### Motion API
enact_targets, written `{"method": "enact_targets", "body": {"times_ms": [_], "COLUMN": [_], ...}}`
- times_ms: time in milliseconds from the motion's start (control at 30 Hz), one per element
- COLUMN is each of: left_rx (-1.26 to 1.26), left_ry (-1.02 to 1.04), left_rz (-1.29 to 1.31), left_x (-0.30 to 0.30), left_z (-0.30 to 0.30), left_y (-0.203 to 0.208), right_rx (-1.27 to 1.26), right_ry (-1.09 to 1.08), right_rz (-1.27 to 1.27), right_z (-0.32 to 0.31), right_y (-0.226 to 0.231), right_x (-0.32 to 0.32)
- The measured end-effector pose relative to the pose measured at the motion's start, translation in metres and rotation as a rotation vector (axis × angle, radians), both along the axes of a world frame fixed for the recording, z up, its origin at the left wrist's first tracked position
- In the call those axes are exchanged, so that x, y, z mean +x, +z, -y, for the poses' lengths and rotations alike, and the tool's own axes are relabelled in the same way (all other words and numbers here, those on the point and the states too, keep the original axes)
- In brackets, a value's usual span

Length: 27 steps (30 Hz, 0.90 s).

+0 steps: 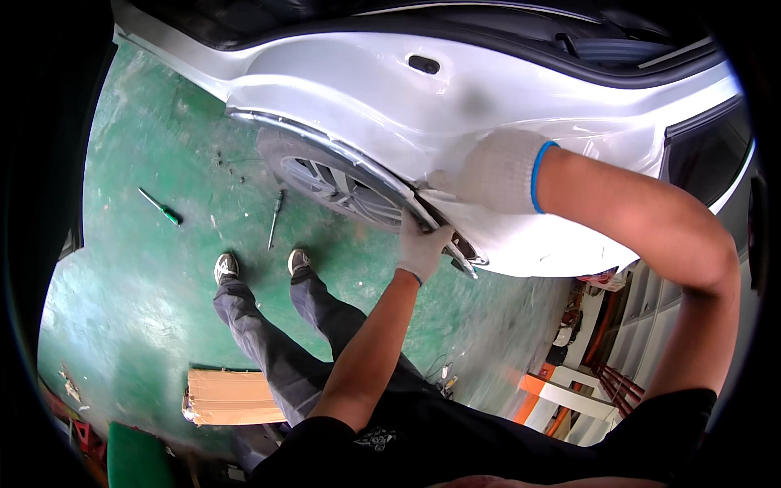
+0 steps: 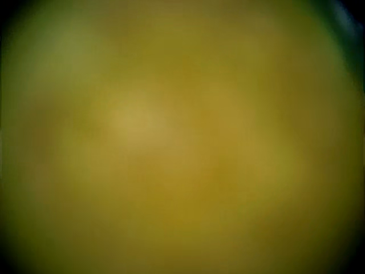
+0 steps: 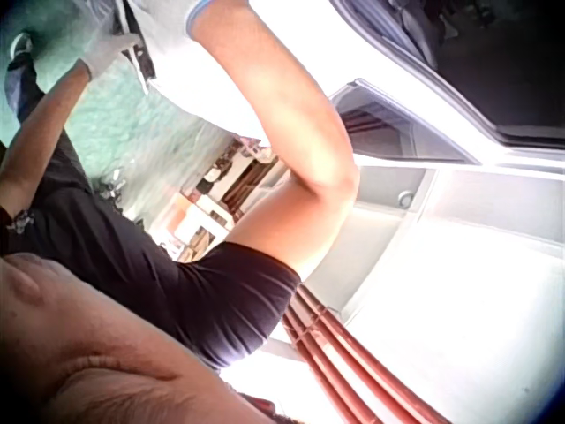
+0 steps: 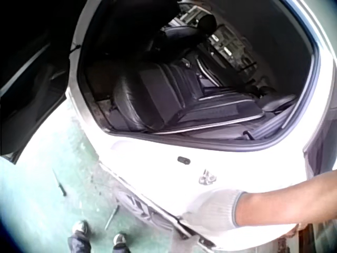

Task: The person uses a screwdriver to pry and remove a black plastic trim piece from the wheel arch of a white car. They work along the edge of the trim, detaching it from the vehicle's body.

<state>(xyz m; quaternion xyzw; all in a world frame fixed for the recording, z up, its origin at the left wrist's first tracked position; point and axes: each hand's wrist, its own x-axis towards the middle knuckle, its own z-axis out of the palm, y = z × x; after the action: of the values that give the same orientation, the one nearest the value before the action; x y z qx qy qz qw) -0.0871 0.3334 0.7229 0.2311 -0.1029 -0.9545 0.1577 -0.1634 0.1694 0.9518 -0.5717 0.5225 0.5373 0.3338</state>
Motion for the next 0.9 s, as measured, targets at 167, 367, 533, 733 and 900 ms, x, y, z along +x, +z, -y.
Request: {"method": "enact_targets", "body": {"times_ms": [167,367,533,733,900], "left_rx": [-0.008,-0.023,0.013,0.025,-0.01], "left_ry": [0.102,0.129,0.07,0.13,0.043], "left_rz": [-0.026,0.023,0.02,0.022,0.064], "left_x": [-0.001,-0.004,0.001,0.004,0.009], "left_z": [-0.01,-0.016,-0.014,-0.013,-0.005], "left_y": [-0.005,-0.008,-0.007,0.003,0.001], "right_rx": [-0.089,0.005,-0.042,-0.067,-0.149], "right_ry": [0.092,0.072,0.042,0.006,0.03], "right_rz": [0.115,0.017,0.09,0.115,0.222], "right_z": [-0.009,0.0,-0.003,-0.004,-0.007], "right_y": [-0.012,-0.004,-0.001,-0.003,-0.012], "right_x": [-0.015,-0.012,-0.02,-0.029,-0.045]}}
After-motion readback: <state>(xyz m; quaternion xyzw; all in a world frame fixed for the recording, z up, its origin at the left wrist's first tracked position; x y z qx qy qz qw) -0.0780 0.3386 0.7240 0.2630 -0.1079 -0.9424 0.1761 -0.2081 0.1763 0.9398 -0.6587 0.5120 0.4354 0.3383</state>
